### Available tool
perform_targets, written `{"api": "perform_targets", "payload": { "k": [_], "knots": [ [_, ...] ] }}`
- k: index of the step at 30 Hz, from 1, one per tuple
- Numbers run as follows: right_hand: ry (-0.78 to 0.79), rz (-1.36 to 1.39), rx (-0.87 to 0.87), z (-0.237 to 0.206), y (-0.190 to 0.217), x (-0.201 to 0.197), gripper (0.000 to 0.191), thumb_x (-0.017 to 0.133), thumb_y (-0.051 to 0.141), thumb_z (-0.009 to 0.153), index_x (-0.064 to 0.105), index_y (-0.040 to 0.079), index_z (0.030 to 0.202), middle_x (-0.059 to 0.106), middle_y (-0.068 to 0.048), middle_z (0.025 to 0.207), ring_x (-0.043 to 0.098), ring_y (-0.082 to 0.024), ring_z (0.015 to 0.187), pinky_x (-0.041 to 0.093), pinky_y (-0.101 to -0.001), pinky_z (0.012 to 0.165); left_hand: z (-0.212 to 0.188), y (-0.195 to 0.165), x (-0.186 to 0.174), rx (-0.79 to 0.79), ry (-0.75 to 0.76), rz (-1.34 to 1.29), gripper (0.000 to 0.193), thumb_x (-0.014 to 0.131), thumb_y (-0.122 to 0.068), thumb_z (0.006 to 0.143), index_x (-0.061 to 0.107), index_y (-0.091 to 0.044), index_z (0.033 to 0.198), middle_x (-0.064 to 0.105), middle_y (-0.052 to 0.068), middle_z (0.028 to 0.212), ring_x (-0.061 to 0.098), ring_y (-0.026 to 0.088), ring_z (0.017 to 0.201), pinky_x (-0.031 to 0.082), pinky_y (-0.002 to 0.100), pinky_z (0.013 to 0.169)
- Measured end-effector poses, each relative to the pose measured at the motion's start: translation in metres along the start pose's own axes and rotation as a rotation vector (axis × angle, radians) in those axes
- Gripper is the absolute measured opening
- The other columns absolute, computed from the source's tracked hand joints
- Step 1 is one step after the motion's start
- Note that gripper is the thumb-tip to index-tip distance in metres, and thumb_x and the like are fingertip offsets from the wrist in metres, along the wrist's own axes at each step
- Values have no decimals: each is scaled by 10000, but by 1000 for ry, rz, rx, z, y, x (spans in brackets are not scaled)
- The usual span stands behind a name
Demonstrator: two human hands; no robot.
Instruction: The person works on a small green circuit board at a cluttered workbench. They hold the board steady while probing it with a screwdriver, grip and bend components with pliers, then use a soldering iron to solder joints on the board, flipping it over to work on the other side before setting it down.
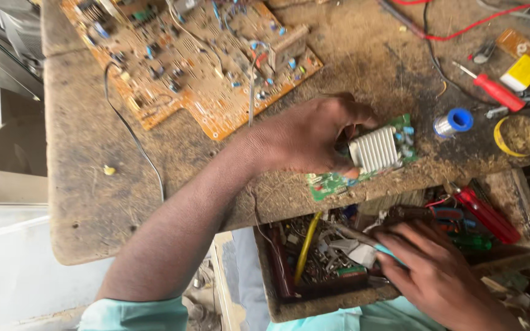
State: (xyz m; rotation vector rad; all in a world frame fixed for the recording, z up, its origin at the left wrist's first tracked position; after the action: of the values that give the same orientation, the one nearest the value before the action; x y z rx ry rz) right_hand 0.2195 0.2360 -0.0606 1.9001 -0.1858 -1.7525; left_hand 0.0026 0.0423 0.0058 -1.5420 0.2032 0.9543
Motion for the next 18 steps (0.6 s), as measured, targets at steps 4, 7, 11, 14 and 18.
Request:
{"api": "perform_targets", "payload": {
  "k": [4, 7, 11, 14, 18],
  "knots": [
    [31, 767, 404, -27, -26, 3, 293, 542, 172, 990, 652, 26, 1219, 678, -114, 968, 712, -225, 862, 601, -393, 786, 1, -2, -6, 87, 9, -361, 463, 834, -39, 815, 668, -67, 1245, 738, 56, 1132, 743, 152, 956, 642, 315, 799],
    [-77, 1404, 348, -29, -27, 11, 302, 483, 100, 1064, 585, -64, 1296, 713, -211, 955, 734, -301, 867, 615, -458, 772, -1, -9, -8, 57, 0, -629, 434, 738, 35, 931, 591, -62, 1328, 720, 59, 1141, 706, 131, 1020, 605, 307, 826],
    [-119, 1367, 519, -22, -28, 19, 323, 478, 96, 1003, 557, -66, 1271, 718, -210, 877, 719, -256, 855, 586, -402, 795, 0, -19, -13, 80, -135, -928, 575, 630, 116, 1002, 445, -87, 1507, 700, 69, 1155, 645, 135, 1114, 528, 299, 945],
    [-50, 1121, 579, -18, -22, 18, 322, 519, 94, 968, 595, -22, 1259, 700, -175, 858, 513, -160, 668, 482, -347, 637, 5, -21, -14, 107, -217, -1087, 617, 593, 138, 979, 430, -63, 1539, 674, 66, 1275, 638, 147, 1192, 517, 300, 1039],
    [-44, 1332, 444, -5, -11, 16, 338, 513, 76, 1014, 561, -58, 1321, 681, -204, 945, 515, -167, 632, 471, -337, 575, 7, -14, -7, 76, -288, -1292, 620, 577, 147, 954, 425, -17, 1532, 614, 76, 1356, 614, 154, 1220, 512, 299, 1019]
  ]
}}
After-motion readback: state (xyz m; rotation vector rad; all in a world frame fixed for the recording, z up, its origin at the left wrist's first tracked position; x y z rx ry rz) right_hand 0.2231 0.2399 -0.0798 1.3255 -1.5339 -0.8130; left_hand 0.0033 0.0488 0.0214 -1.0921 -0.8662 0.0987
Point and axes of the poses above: each hand's wrist, its own z-axis towards the middle knuckle, its own x-axis out of the palm, y = z × x, the point moved 3 cm from there along z, towards the middle knuckle
